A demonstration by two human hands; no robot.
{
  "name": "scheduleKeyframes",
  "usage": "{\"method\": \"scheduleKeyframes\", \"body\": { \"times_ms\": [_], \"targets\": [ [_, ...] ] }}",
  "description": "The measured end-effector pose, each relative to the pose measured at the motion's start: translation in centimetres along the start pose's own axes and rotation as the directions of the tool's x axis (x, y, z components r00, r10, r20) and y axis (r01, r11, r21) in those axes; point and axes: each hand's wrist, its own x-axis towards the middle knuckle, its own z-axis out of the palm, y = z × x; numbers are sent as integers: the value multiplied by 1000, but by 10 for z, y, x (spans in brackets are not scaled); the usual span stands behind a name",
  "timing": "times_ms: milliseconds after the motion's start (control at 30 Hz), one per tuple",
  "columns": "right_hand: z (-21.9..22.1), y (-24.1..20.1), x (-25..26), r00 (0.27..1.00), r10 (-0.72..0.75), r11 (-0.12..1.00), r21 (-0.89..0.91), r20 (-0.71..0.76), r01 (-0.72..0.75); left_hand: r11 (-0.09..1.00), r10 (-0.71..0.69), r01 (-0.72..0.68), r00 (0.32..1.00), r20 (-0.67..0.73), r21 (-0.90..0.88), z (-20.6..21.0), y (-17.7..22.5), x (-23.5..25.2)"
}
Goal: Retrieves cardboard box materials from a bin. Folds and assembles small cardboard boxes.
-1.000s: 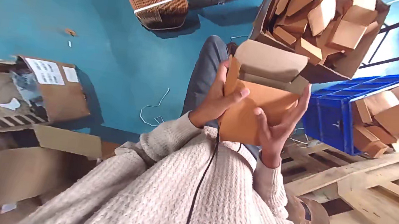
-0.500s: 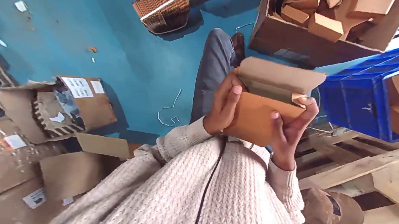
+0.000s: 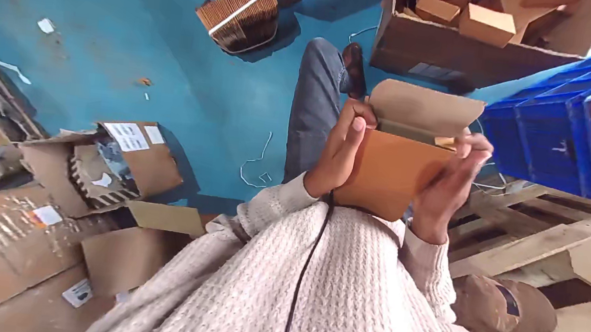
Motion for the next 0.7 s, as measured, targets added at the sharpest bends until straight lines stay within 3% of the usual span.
{"method": "scheduleKeyframes", "body": {
  "times_ms": [133, 233, 467, 700],
  "targets": [
    [-15, -23, 23, 983, 27, 993, 107, 180, -47, 974, -52, 75, 992, 114, -213, -6, 13, 8],
    [-16, -31, 35, 955, 43, 995, 69, 294, -66, 974, -91, 124, 981, 171, -190, -12, 20, 13],
    [-10, -18, 28, 936, 44, 999, -14, 348, -41, 959, 92, 4, 943, 321, -285, -37, 3, 25],
    [-8, -17, 24, 932, 7, 997, 65, 363, -32, 991, 48, -25, 983, 177, -131, -30, 4, 20]
  ]
}}
